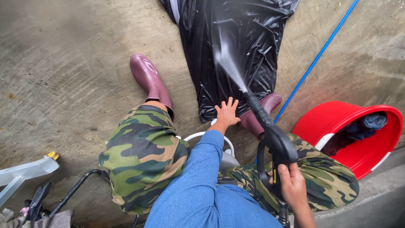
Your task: The person sits on a small stool and uses a high-pressure water spray gun to clean a black waterproof jacket lying on the concrete floor. They systematically spray the jacket's surface, occasionally using their left hand to hold the fabric or adjust its position to ensure thorough cleaning.
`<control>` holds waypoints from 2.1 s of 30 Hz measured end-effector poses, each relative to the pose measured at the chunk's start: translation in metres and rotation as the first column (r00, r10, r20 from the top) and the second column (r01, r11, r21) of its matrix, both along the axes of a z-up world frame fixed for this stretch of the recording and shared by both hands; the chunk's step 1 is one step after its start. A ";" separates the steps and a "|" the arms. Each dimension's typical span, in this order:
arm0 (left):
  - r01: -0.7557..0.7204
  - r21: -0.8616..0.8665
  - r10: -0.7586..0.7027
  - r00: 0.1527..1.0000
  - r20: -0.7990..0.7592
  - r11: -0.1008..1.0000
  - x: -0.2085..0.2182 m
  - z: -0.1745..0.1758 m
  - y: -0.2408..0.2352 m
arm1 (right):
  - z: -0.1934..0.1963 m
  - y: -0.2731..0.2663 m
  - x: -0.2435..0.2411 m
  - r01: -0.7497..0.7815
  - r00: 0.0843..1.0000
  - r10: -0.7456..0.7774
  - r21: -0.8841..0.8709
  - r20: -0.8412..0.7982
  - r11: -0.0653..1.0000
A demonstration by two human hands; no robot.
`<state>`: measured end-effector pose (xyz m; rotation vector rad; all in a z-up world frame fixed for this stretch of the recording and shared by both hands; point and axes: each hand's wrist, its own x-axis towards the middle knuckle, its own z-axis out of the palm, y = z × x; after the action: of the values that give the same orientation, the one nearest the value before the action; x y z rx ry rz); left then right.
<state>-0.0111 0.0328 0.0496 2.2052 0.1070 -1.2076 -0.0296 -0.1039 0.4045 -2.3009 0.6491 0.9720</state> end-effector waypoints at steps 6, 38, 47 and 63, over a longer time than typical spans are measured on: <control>0.018 -0.022 -0.019 0.999 -0.048 1.000 0.003 0.001 0.002 | -0.017 -0.003 -0.011 -0.138 0.980 0.118 -0.115 -0.161 0.984; -0.197 -0.131 0.183 0.977 -0.111 0.972 0.004 -0.003 0.003 | -0.035 0.026 0.005 -0.289 0.951 0.290 0.024 -0.107 0.957; 0.027 -0.051 -0.034 0.991 -0.128 0.998 0.011 0.006 0.007 | -0.025 0.030 0.006 -0.257 0.965 0.247 0.133 0.089 0.957; -0.098 -0.154 0.081 0.991 -0.110 0.983 -0.001 -0.010 0.004 | -0.035 0.026 0.004 -0.332 0.918 0.315 -0.030 -0.241 0.943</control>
<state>-0.0118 0.0370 0.0396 1.9802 0.1451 -1.2358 -0.0259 -0.0781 0.3696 -2.4258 0.4018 1.4114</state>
